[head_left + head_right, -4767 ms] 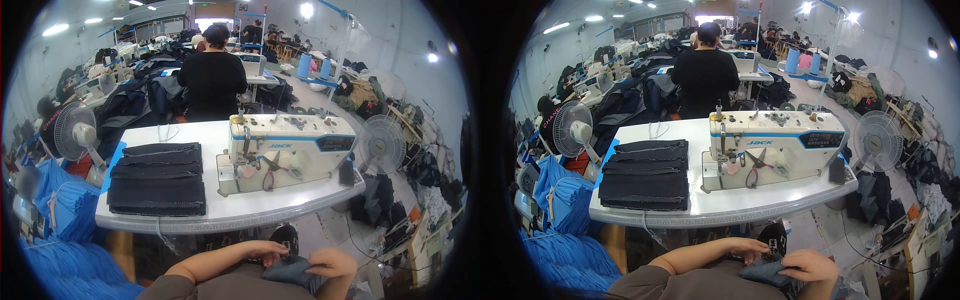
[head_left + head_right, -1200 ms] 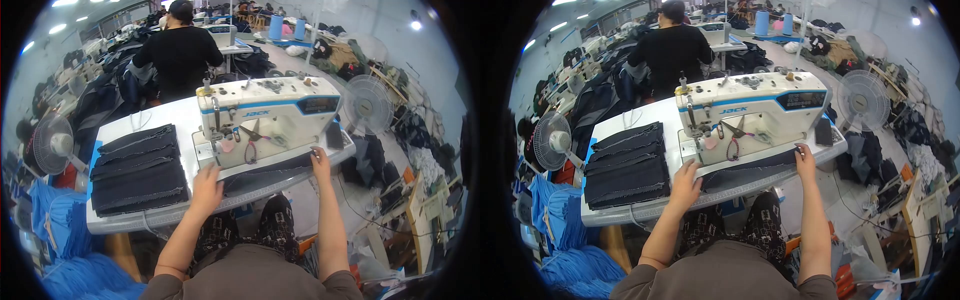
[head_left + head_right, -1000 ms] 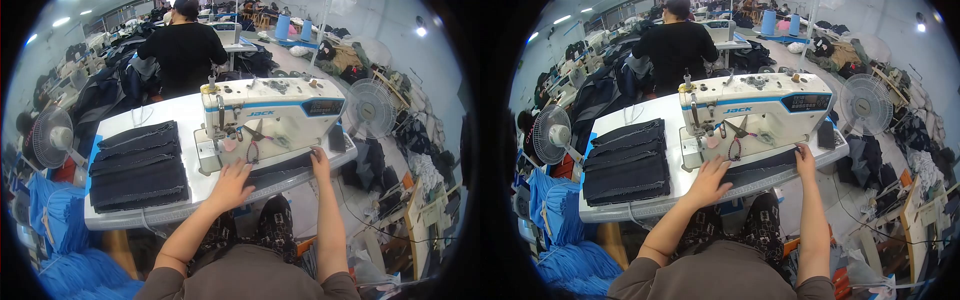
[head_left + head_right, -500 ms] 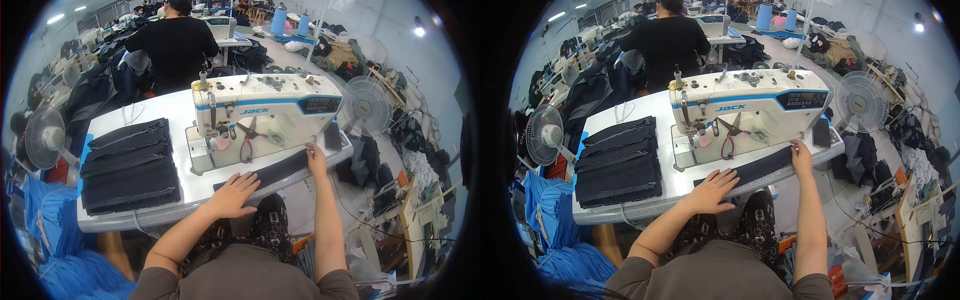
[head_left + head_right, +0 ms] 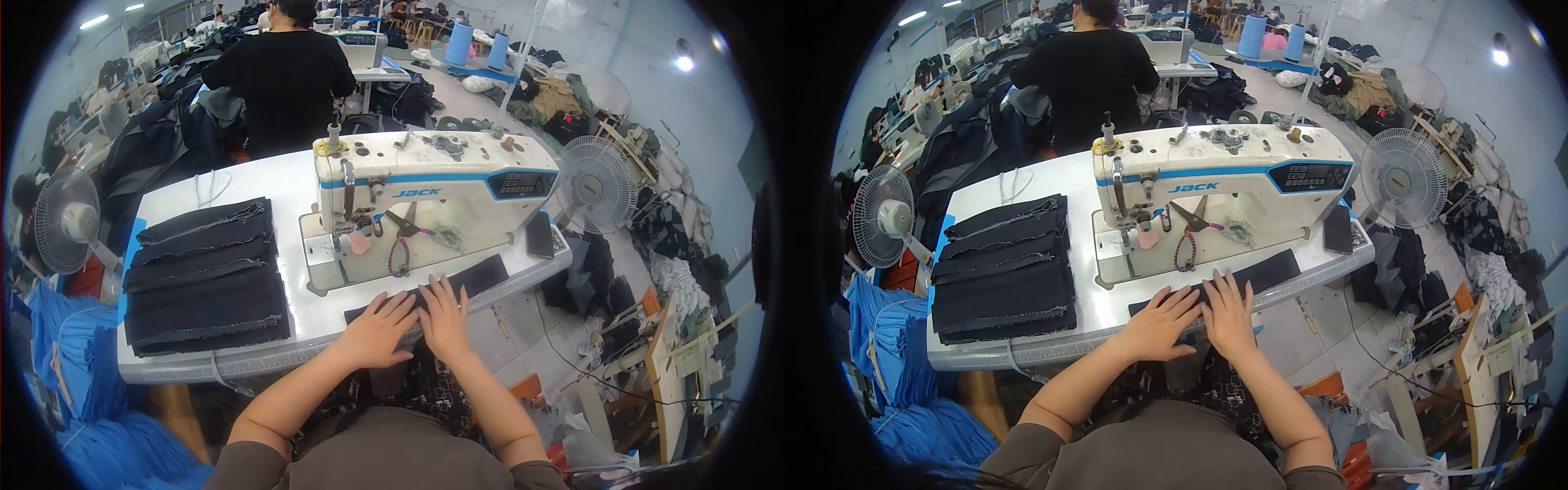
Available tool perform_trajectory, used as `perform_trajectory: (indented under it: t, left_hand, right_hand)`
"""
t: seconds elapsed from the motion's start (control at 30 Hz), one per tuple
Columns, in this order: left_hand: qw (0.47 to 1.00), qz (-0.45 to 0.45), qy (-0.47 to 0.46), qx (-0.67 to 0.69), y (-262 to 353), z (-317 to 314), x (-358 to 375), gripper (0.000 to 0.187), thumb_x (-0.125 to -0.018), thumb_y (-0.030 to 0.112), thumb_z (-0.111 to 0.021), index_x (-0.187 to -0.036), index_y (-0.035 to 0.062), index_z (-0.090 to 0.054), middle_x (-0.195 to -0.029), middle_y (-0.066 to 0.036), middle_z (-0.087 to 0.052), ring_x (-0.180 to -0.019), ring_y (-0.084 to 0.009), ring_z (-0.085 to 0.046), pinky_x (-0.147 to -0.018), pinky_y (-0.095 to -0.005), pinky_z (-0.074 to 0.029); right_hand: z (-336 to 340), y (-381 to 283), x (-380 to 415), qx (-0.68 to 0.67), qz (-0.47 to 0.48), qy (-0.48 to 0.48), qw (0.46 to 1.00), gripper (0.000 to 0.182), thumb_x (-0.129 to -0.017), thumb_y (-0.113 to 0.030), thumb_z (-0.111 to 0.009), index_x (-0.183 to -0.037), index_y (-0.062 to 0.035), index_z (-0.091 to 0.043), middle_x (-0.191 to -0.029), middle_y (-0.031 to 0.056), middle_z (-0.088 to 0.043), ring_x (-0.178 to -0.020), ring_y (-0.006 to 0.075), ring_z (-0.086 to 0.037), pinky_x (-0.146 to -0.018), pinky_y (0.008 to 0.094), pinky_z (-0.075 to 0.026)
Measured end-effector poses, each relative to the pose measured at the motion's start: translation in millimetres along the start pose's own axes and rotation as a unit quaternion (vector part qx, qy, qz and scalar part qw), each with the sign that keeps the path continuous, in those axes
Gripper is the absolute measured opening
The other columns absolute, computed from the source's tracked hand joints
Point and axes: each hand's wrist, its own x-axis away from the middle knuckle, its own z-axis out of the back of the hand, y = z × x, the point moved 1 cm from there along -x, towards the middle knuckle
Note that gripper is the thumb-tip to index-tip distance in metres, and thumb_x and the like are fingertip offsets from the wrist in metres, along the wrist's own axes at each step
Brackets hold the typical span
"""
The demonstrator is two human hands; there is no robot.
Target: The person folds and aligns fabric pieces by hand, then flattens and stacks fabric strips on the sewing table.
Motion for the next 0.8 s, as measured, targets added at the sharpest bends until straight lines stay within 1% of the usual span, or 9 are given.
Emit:
perform_trajectory:
  t: [0.13, 0.23, 0.33, 0.4, 0.43, 0.5, 0.6, 0.7, 0.8]
  left_hand:
    - [1.000, 0.000, 0.015, 0.010, 0.9, 1.5, -0.5, 0.079, -0.075, 0.044, -0.068, -0.136, 0.0016, -0.040, -0.143, -0.018, -0.038, -0.136, -0.0313, -0.031, -0.111, -0.0475, -0.023]
    - [0.999, 0.005, 0.028, 0.024, -0.5, -1.7, -1.6, 0.077, -0.076, 0.044, -0.068, -0.134, 0.0013, -0.042, -0.141, -0.019, -0.040, -0.135, -0.0311, -0.032, -0.111, -0.0482, -0.023]
    - [0.997, 0.019, 0.039, 0.057, -3.4, -1.4, -7.0, 0.073, -0.077, 0.043, -0.067, -0.133, 0.0015, -0.044, -0.139, -0.019, -0.042, -0.133, -0.0312, -0.035, -0.111, -0.0489, -0.024]
    - [0.990, 0.099, -0.024, 0.097, 5.0, 6.7, -22.8, 0.070, -0.079, 0.042, -0.065, -0.131, -0.0001, -0.045, -0.136, -0.021, -0.044, -0.131, -0.0328, -0.037, -0.110, -0.0494, -0.024]
    - [0.989, 0.111, -0.022, 0.096, 9.8, -2.0, -27.2, 0.070, -0.079, 0.042, -0.065, -0.131, -0.0001, -0.045, -0.136, -0.021, -0.044, -0.131, -0.0328, -0.037, -0.110, -0.0494, -0.024]
    - [0.992, 0.058, 0.104, 0.032, 14.9, -22.4, -32.7, 0.069, -0.083, 0.042, -0.060, -0.133, -0.0016, -0.042, -0.137, -0.022, -0.044, -0.131, -0.0333, -0.037, -0.110, -0.0495, -0.024]
    - [0.990, 0.061, 0.120, 0.030, 14.7, -20.2, -23.0, 0.069, -0.084, 0.042, -0.060, -0.132, -0.0054, -0.042, -0.136, -0.023, -0.044, -0.131, -0.0340, -0.037, -0.110, -0.0481, -0.025]
    - [0.992, 0.074, 0.102, 0.004, 11.5, -10.5, -0.9, 0.069, -0.083, 0.041, -0.061, -0.131, -0.0058, -0.042, -0.137, -0.023, -0.043, -0.131, -0.0338, -0.037, -0.110, -0.0470, -0.026]
    - [0.992, 0.075, 0.097, 0.005, 10.5, -1.1, 15.1, 0.068, -0.083, 0.040, -0.061, -0.130, -0.0068, -0.043, -0.137, -0.023, -0.043, -0.132, -0.0337, -0.036, -0.110, -0.0464, -0.025]
  right_hand:
    - [-2.5, 16.2, 0.8, 0.001, -0.047, 0.014, 0.999, 0.053, -0.090, -0.037, -0.053, -0.133, -0.0055, -0.046, -0.142, 0.0161, -0.039, -0.137, 0.0335, -0.028, -0.109, 0.0579, -0.013]
    - [0.5, 19.5, 0.6, 0.017, -0.046, -0.008, 0.999, 0.056, -0.091, -0.040, -0.052, -0.136, -0.0069, -0.044, -0.143, 0.0147, -0.038, -0.137, 0.0337, -0.028, -0.109, 0.0580, -0.013]
    - [-0.4, 19.9, 0.3, 0.026, -0.045, -0.017, 0.998, 0.057, -0.089, -0.038, -0.054, -0.137, -0.0082, -0.043, -0.144, 0.0141, -0.038, -0.137, 0.0334, -0.028, -0.110, 0.0579, -0.013]
    - [-0.7, 21.9, 1.1, 0.026, -0.046, -0.038, 0.998, 0.058, -0.089, -0.036, -0.054, -0.139, -0.0097, -0.041, -0.145, 0.0131, -0.036, -0.138, 0.0327, -0.026, -0.110, 0.0575, -0.011]
    - [-0.9, 23.8, 1.3, 0.028, -0.051, -0.056, 0.997, 0.059, -0.088, -0.034, -0.054, -0.141, -0.0113, -0.038, -0.147, 0.0122, -0.034, -0.139, 0.0320, -0.024, -0.111, 0.0570, -0.010]
    - [0.9, 25.0, 0.2, 0.020, -0.038, -0.070, 0.997, 0.059, -0.087, -0.033, -0.054, -0.141, -0.0121, -0.038, -0.148, 0.0111, -0.032, -0.140, 0.0313, -0.022, -0.111, 0.0562, -0.009]
    - [3.0, 21.2, -1.8, 0.035, -0.060, -0.064, 0.995, 0.057, -0.088, -0.030, -0.053, -0.139, -0.0103, -0.039, -0.147, 0.0116, -0.034, -0.139, 0.0316, -0.024, -0.112, 0.0542, -0.010]
    - [1.8, 22.0, -2.2, 0.019, -0.064, -0.049, 0.997, 0.058, -0.087, -0.031, -0.057, -0.139, -0.0110, -0.040, -0.145, 0.0112, -0.036, -0.139, 0.0308, -0.025, -0.111, 0.0555, -0.013]
    - [0.3, 19.7, -1.1, 0.021, -0.066, -0.038, 0.997, 0.056, -0.089, -0.033, -0.055, -0.138, -0.0108, -0.042, -0.145, 0.0117, -0.037, -0.137, 0.0314, -0.027, -0.111, 0.0558, -0.013]
